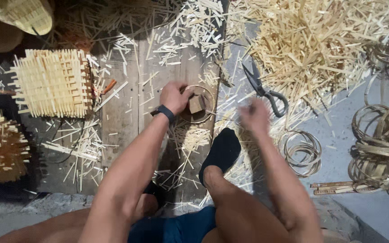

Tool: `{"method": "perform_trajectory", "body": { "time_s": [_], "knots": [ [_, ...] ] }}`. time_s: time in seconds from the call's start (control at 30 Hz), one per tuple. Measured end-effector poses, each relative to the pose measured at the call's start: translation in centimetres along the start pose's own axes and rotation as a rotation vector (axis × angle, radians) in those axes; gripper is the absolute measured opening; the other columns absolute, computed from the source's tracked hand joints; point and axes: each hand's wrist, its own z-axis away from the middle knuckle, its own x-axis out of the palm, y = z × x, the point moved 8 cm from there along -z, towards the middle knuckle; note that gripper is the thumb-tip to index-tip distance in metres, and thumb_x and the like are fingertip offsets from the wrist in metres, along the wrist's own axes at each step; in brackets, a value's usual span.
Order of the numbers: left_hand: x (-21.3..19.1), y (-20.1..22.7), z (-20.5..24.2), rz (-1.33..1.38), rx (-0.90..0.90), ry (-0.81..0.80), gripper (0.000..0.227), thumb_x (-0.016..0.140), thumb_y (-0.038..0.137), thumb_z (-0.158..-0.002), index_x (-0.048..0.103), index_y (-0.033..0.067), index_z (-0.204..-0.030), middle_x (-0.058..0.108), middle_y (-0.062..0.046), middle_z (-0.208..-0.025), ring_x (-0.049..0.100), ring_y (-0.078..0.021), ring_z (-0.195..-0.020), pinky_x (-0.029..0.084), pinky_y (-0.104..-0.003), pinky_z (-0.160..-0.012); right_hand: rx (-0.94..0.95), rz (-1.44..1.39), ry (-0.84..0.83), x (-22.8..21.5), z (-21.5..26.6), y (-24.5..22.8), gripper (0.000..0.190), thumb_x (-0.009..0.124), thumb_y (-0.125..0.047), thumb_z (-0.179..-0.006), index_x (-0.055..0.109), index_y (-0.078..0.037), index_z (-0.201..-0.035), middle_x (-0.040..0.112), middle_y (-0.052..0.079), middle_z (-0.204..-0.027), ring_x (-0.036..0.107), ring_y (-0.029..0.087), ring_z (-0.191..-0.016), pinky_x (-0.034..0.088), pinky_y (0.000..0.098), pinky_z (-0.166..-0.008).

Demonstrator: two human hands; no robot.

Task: The person weaves thin bamboo strips around a circular base to construct a basket, using scissors to trim excess material and integrating rectangular woven panels into the structure.

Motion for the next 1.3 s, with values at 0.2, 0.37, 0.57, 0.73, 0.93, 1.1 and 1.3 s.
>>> {"method": "perform_trajectory", "body": {
  "time_s": [0.2, 0.37, 0.57, 0.73, 0.93, 1.1, 1.3],
  "knots": [
    [4.4, -5.1, -1.1, 0.190, -0.226, -0.165, 0.028, 0.087, 0.025, -0.075, 0.082, 0.0086, -0.097, 0.079, -0.012, -0.083, 0.075, -0.0184, -0.071, 0.058, -0.030, -0.070, 0.080, -0.696, -0.279, 9.1, 0.3, -2.7, 0.026, 0.080, -0.022, -0.088, 0.077, 0.001, -0.101, 0.075, 0.008, -0.083, 0.063, 0.012, -0.065, 0.052, 0.0290, -0.055],
    [4.8, -6.0, -1.2, 0.204, -0.367, -0.171, 0.024, 0.091, 0.026, -0.070, 0.084, 0.0110, -0.088, 0.079, -0.007, -0.080, 0.074, -0.0172, -0.068, 0.059, -0.030, -0.068, 0.167, -0.677, -0.335, 8.6, -0.9, -2.1, 0.021, 0.085, -0.016, -0.084, 0.077, 0.003, -0.090, 0.071, 0.006, -0.069, 0.062, 0.010, -0.052, 0.050, 0.0265, -0.046],
    [3.9, -5.0, -0.5, 0.135, -0.362, -0.089, 0.021, 0.091, 0.029, -0.071, 0.084, 0.0153, -0.086, 0.078, -0.007, -0.076, 0.072, -0.0158, -0.064, 0.059, -0.030, -0.068, 0.257, -0.650, -0.323, 6.8, 0.1, -4.1, 0.022, 0.085, -0.016, -0.083, 0.073, 0.002, -0.079, 0.065, 0.006, -0.060, 0.058, 0.014, -0.046, 0.044, 0.0290, -0.041],
    [4.6, -6.2, 0.7, 0.427, -0.409, -0.085, 0.022, 0.082, 0.023, -0.083, 0.083, 0.0059, -0.098, 0.081, -0.012, -0.090, 0.073, -0.0150, -0.075, 0.059, -0.031, -0.070, 0.181, -0.646, -0.405, 5.9, 1.9, -4.8, 0.027, 0.075, -0.024, -0.095, 0.073, 0.001, -0.086, 0.068, 0.009, -0.067, 0.064, 0.014, -0.053, 0.052, 0.0279, -0.049],
    [8.8, -10.7, 8.1, 1.156, -0.648, -0.286, 0.017, 0.065, 0.004, -0.096, 0.063, -0.0088, -0.108, 0.068, -0.019, -0.102, 0.071, -0.0281, -0.080, 0.064, -0.037, -0.063, 0.326, -0.943, -0.401, 10.2, 4.1, -2.9, 0.023, 0.076, -0.013, -0.090, 0.064, 0.006, -0.094, 0.070, 0.013, -0.077, 0.071, 0.020, -0.060, 0.064, 0.0339, -0.054],
    [8.8, -10.2, 8.4, 0.811, -0.605, -0.067, 0.014, 0.060, -0.005, -0.087, 0.072, -0.0120, -0.092, 0.073, -0.019, -0.086, 0.076, -0.0287, -0.071, 0.067, -0.035, -0.053, 0.344, -0.848, -0.278, 10.1, 4.1, -3.4, 0.020, 0.075, -0.008, -0.090, 0.062, 0.007, -0.090, 0.068, 0.017, -0.073, 0.072, 0.025, -0.059, 0.062, 0.0358, -0.047],
    [7.3, -10.2, 7.8, 0.720, -0.551, -0.281, 0.023, 0.071, 0.011, -0.094, 0.071, -0.0121, -0.091, 0.073, -0.014, -0.080, 0.074, -0.0238, -0.065, 0.060, -0.035, -0.053, 0.047, -0.316, -0.318, 6.3, 3.3, -4.3, 0.032, 0.077, -0.019, -0.090, 0.062, 0.007, -0.102, 0.067, 0.017, -0.085, 0.068, 0.029, -0.074, 0.055, 0.0378, -0.062]
  ]
}}
